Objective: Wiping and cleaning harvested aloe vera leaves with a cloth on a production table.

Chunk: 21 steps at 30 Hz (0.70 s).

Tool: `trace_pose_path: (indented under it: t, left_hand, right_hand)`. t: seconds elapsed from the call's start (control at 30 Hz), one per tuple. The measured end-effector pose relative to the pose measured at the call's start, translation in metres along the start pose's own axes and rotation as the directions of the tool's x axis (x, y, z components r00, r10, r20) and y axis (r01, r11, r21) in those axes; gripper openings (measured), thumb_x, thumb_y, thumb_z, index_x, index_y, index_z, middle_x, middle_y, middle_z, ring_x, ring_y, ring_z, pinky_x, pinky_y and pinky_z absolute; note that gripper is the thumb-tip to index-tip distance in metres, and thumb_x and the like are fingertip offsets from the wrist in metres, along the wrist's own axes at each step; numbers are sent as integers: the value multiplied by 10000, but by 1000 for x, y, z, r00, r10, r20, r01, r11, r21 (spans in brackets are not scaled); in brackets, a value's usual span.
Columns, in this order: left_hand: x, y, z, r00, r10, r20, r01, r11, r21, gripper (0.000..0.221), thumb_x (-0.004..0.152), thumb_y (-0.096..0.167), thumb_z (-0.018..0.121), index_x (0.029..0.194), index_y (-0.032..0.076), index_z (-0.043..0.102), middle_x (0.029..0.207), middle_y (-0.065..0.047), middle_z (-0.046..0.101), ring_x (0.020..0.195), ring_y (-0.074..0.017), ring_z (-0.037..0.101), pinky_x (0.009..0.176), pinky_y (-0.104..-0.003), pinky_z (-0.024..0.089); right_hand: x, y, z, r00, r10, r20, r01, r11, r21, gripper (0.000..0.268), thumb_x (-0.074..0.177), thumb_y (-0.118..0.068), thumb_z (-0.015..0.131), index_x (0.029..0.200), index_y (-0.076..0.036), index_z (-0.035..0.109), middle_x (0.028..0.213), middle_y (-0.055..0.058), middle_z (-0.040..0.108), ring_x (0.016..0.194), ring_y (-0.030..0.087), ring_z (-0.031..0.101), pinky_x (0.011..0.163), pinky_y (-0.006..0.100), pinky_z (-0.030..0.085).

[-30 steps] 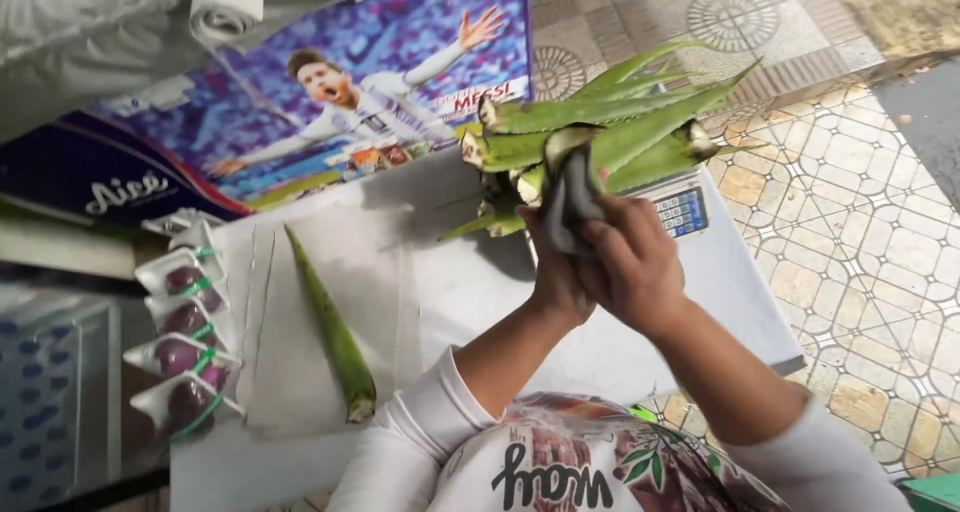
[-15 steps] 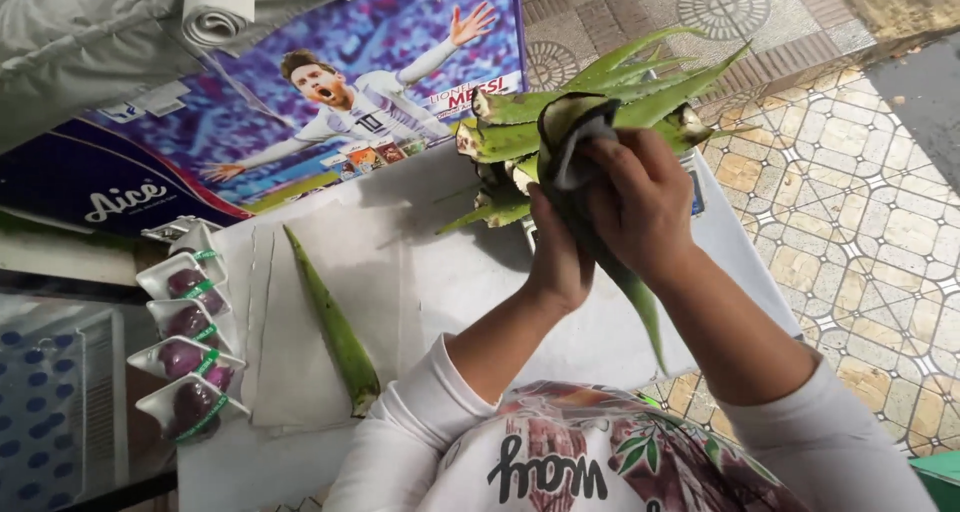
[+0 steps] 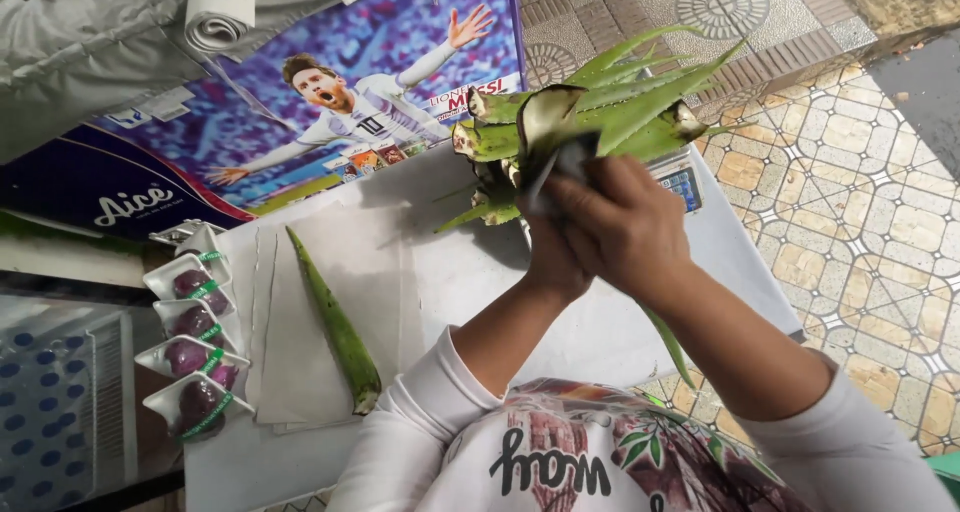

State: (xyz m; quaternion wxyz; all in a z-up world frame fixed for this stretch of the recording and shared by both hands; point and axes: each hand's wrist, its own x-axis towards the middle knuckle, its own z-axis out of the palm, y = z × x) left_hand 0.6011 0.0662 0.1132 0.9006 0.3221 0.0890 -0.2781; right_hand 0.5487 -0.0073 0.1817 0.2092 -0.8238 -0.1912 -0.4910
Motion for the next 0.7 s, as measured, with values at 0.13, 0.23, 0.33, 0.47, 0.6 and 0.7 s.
trace_pose_path:
  t: [0.13, 0.23, 0.33, 0.47, 0.6, 0.7]
  left_hand:
    - [2, -9, 3, 1000, -16, 0, 16, 1000, -6, 822, 910, 906, 372, 1244, 220, 676, 1224, -9, 696, 1155, -187, 651, 1088, -330, 459]
    - [6, -13, 4, 1000, -15, -9, 15, 1000, -25, 811, 896, 916, 396, 1205, 229, 696, 1196, -6, 710, 1125, -185, 666, 1061, -318, 479]
    - [10, -6, 3, 1000, -11, -17, 11, 999, -32, 801, 883, 925, 420, 1166, 237, 716, 1167, -3, 724, 1095, -184, 682, 1033, -306, 500]
    - [12, -8, 2, 999, -22, -26, 20, 998, -59, 787, 862, 939, 456, 1107, 250, 747, 1124, 2, 745, 1050, -182, 705, 991, -287, 531]
    - [-10, -5, 27, 997, -60, -46, 51, 984, -170, 743, 914, 894, 463, 1087, 237, 763, 1091, -6, 752, 1006, -203, 717, 968, -302, 550]
    - [-6, 11, 27, 997, -56, -43, 49, 986, -158, 742, 913, 894, 463, 1092, 237, 759, 1091, -5, 749, 1006, -200, 714, 966, -299, 548]
  right_hand:
    - [-1, 16, -3, 999, 13, 37, -12, 1000, -24, 356, 825, -69, 657, 1151, -111, 794, 893, 168, 585, 707, 382, 598, 613, 452, 534]
    - [0, 27, -1, 997, 64, -37, -70, 978, -197, 415, 829, -56, 672, 1225, -99, 788, 929, 131, 572, 740, 350, 608, 597, 449, 529]
    - [-5, 12, 1, 995, 46, 85, -39, 995, -87, 330, 789, -114, 691, 1101, -149, 796, 903, 114, 599, 740, 337, 640, 577, 432, 524]
    - [0, 17, -6, 997, 61, 53, -56, 995, -81, 328, 855, -52, 639, 1138, -95, 799, 901, 166, 585, 756, 389, 617, 611, 437, 521]
    - [5, 27, -5, 994, 107, 5, -101, 953, -285, 396, 809, -125, 704, 1189, -164, 809, 916, 105, 581, 773, 334, 630, 615, 435, 531]
    - [7, 3, -2, 996, -11, 84, 20, 994, -105, 331, 791, -81, 657, 1088, -132, 795, 916, 159, 612, 761, 360, 621, 699, 419, 542]
